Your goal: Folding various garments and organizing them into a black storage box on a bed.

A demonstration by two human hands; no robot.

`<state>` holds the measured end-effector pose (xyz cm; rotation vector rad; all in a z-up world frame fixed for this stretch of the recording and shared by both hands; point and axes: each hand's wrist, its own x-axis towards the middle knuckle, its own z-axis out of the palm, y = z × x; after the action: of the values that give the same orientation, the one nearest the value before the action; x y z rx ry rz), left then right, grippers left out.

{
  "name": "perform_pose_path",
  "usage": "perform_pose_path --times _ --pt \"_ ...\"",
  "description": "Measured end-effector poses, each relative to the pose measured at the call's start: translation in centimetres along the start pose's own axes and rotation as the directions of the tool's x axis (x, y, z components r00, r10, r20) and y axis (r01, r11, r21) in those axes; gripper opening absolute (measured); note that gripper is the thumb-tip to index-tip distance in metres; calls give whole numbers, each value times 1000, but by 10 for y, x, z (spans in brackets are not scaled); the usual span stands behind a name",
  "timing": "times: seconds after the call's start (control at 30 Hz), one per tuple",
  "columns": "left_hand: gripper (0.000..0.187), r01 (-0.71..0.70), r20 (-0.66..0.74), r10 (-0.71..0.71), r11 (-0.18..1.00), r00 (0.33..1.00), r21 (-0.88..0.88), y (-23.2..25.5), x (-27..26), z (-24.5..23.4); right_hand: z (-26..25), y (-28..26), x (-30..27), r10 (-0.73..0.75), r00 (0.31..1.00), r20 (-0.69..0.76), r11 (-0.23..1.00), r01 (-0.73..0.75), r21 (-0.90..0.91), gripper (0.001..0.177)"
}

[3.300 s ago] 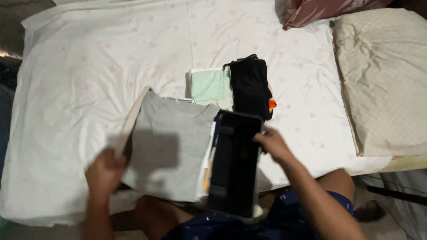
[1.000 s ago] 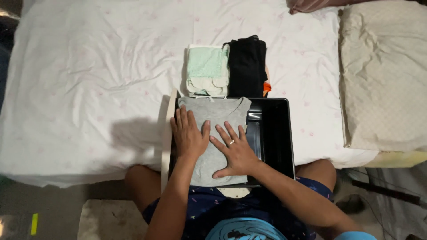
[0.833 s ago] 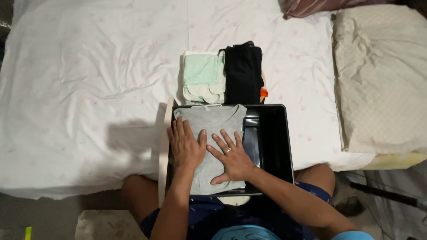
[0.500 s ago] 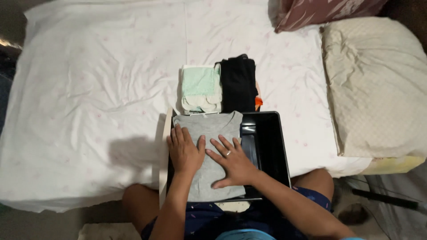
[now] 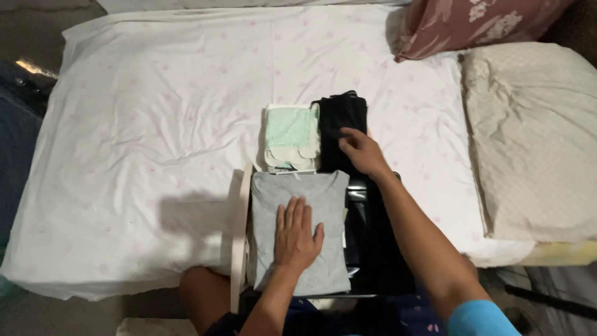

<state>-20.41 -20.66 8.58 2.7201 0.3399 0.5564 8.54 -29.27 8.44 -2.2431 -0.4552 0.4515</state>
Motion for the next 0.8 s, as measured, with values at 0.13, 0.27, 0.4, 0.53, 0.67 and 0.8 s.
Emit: perform_pose_path --times 0.13,0.27,0.4,0.53,0.67,0.8 --pt "34 -65 -85 68 997 994 32 2 0 -6 19 -46 27 -31 984 173 999 33 -4 53" --pt "26 -46 -103 47 999 994 13 3 -2 -2 40 -11 78 -193 965 -176 981 193 -17 51" --pt "23 -57 -155 54 998 986 -19 6 -1 -7 17 -2 75 -111 927 -358 991 76 -112 40" --pt "25 -44 -167 28 994 985 -95 1 -9 6 34 -10 82 -281 944 -174 959 271 -81 32" --pt "24 -71 -183 61 996 981 -52 0 -11 4 69 -39 91 192 973 125 968 -209 138 77" --pt "23 -60 -191 49 997 980 -54 -3 -16 12 94 -32 99 178 984 19 984 -178 24 75"
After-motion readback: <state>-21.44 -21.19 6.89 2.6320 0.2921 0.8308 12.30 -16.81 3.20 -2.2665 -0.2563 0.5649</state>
